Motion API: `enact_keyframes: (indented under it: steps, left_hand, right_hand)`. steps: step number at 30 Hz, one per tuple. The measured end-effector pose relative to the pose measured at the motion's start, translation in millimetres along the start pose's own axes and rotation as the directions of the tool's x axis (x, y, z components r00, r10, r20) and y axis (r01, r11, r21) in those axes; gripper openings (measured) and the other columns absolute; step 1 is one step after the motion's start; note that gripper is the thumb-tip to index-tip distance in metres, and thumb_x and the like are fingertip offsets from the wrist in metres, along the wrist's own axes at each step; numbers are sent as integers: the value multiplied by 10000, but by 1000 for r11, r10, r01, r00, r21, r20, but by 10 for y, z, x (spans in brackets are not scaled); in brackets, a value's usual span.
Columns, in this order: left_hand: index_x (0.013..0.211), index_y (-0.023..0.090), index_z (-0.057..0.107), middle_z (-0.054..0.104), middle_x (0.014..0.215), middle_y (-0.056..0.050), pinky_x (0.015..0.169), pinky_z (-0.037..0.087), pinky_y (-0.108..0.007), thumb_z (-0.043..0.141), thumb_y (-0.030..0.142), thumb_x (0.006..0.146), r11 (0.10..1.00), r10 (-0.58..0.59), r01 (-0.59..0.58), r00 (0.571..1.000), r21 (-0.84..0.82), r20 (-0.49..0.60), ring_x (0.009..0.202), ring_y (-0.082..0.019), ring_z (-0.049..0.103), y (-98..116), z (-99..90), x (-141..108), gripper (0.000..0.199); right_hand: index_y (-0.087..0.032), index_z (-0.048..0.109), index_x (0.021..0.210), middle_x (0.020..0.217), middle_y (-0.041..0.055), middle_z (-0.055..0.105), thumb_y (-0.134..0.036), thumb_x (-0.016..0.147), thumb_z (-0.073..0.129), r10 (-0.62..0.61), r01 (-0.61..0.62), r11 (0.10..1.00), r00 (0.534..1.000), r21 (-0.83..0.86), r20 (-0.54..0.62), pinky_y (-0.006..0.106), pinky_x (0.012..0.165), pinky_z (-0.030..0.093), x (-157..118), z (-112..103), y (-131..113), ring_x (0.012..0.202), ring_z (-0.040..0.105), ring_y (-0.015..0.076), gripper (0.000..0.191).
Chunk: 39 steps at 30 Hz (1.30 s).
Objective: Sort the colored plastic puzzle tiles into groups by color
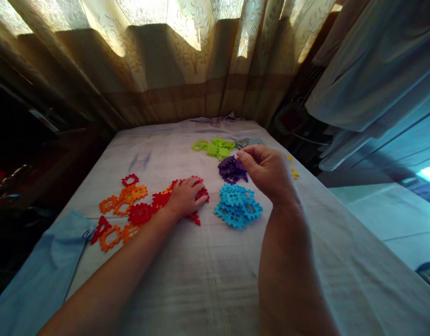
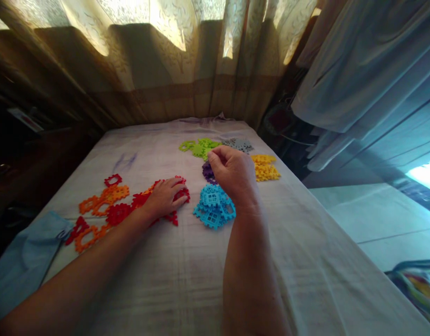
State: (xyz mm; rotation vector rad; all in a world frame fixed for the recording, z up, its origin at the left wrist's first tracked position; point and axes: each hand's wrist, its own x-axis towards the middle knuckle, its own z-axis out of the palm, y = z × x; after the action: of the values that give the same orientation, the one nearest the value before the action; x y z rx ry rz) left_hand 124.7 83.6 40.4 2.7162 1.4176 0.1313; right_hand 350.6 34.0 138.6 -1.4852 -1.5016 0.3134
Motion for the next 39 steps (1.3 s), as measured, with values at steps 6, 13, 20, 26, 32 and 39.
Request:
enact_keyframes:
  steps: [6,13,20,26,32,39]
  left_hand:
    - [1202,229,612,572,1390,-100,1122,311,-484,508,410,915,1000,-4,3,1000,-25,-23,1282,-268,506,-94,-47,-336,355]
    - [1297,230,567,540,1429,-118,1140,290,-475,488,477,923,1000,-5,2,995,-30,-99,1330,-266,465,-11,-138,-181,455]
    - [1329,263,548,444,1512,-129,1084,313,-594,450,588,909,1000,-5,5,998,0,68,1366,-336,422,-51,-76,55,539]
    - [1249,271,610,542,1421,-116,1093,305,-556,435,570,922,999,3,-2,1000,34,-28,1294,-309,499,-341,-72,-463,476]
    - [1314,271,582,517,1463,-113,1158,195,-597,455,585,910,997,-73,75,992,19,-100,1360,-315,433,-423,-11,-881,527]
    - [1346,287,561,518,1464,-110,1180,161,-614,494,581,892,996,-89,88,986,-18,-143,1372,-318,428,-435,76,-924,544]
  right_hand:
    - [-177,720,916,734,36,699,-460,865,525,76,-73,984,997,-162,16,302,685,478,-64,45,262,680,631,172,348]
    - [-180,557,1361,1435,198,503,-548,806,603,208,-149,859,976,-489,67,520,1037,406,-723,227,633,1332,456,359,668]
    - [-239,490,1434,1529,167,395,-567,759,669,187,-6,815,949,-580,252,519,1110,328,-1140,441,647,1365,426,350,771]
    - [-248,511,1420,1501,158,434,-517,771,665,119,52,820,959,-570,258,514,1108,329,-1148,659,510,1341,449,343,719]
    - [-225,501,1426,1506,182,423,-528,821,612,152,13,818,960,-575,237,521,1106,307,-983,988,330,1347,437,345,686]
    - [-222,481,1440,1520,195,409,-507,865,564,200,-61,821,962,-567,186,529,1099,300,-660,1441,227,1375,408,340,648]
